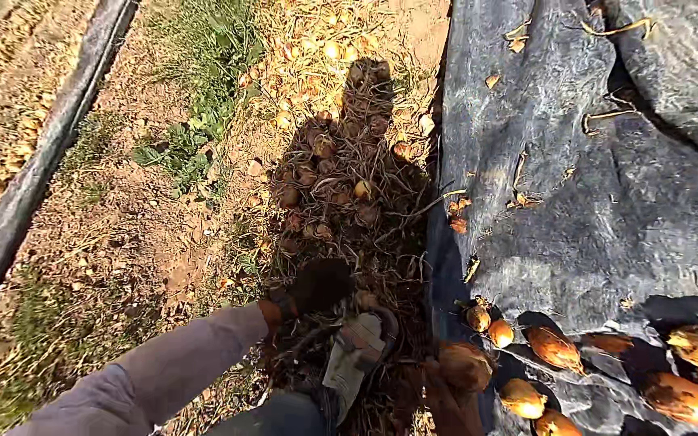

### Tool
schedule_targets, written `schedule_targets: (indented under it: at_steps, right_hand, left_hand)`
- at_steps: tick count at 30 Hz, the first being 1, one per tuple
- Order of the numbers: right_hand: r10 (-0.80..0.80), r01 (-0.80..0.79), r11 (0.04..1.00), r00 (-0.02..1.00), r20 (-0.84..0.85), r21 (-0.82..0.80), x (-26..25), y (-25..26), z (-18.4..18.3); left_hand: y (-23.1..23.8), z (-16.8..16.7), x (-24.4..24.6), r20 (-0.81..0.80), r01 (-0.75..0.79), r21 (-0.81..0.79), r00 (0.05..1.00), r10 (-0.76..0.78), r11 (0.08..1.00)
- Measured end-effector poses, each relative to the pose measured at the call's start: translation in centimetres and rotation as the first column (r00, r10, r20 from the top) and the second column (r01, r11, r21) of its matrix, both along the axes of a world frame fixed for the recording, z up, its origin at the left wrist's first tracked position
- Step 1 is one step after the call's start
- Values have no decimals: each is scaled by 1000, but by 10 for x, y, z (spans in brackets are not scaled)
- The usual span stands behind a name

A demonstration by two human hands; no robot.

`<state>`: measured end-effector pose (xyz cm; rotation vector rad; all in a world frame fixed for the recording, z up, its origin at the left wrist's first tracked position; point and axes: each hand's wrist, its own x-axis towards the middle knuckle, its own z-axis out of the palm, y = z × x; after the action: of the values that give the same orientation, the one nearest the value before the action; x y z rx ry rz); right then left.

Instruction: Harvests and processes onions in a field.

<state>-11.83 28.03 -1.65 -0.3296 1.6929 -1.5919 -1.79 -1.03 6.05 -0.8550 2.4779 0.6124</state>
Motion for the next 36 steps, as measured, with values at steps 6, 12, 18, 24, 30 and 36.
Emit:
schedule_targets:
  at_steps: [6,12,18,24,30,36]
  right_hand:
    - [-208,215,961,976,59,-172,-93,39,1]
    - [-68,67,989,998,-9,-134,-72,54,-4]
    - [50,-62,989,995,89,134,-32,41,-18]
    - [215,-233,950,971,108,206,-26,14,-17]
    - [333,-317,942,924,-189,107,-36,-15,9]
    - [441,-439,897,896,-42,57,-21,-10,8]
  left_hand:
    - [-143,-77,65,248,-506,-165,810,532,847]
    - [-94,-72,51,314,-426,-98,844,434,899]
    - [-63,-65,38,418,-596,61,743,522,800]
    - [23,-7,-22,-39,-168,714,959,279,680]
    - [66,21,-43,-14,27,807,1000,-27,590]
    - [73,5,-42,-79,194,316,981,-178,929]
